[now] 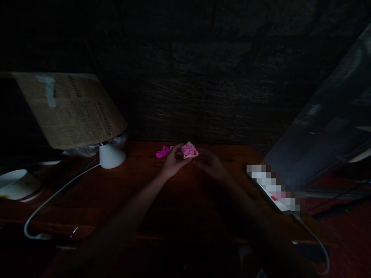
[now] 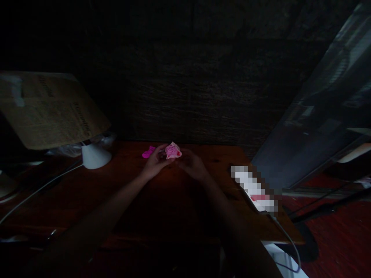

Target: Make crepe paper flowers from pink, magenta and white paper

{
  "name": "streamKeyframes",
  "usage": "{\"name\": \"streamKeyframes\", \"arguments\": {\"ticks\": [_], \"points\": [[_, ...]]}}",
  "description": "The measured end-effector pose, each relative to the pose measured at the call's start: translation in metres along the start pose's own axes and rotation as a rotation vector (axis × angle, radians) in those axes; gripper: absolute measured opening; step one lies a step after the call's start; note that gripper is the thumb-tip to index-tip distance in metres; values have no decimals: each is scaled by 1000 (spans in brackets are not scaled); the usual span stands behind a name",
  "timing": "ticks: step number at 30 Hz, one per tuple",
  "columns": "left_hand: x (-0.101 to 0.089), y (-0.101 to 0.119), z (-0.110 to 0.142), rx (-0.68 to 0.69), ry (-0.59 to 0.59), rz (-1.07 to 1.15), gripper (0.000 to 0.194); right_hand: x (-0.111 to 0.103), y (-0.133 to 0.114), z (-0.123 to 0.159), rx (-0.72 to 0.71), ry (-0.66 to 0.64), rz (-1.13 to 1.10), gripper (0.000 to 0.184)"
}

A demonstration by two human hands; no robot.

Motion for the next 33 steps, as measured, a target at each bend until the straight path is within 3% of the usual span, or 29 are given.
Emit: {"name": "streamKeyframes", "arguments": {"ticks": [6,12,24,29,33], "points": [[10,3,5,-115,-70,138,67,-16,-4,1,23,167,55,35],[4,5,2,-140,-51,239,52,-24,-14,2,-12,172,71,37],[-3,10,-2,12,-41,31,42,-25,-14,4,-55,183,319,30],[0,18,-1,40,-94,-42,44,-25,-11,3,-47,184,295,29],[-2,25,-1,105,-113,-108,37,-22,-11,3,-22,120,135,34]]}}
Point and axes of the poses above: each hand's wrist, its own z-axis away from the middle knuckle, its own x-axis out of the palm, y = z × x, the point moved 6 cm from there along -z, towards the middle knuckle, and after that the axes turned 15 degrees about z, right-handed, at the moved point
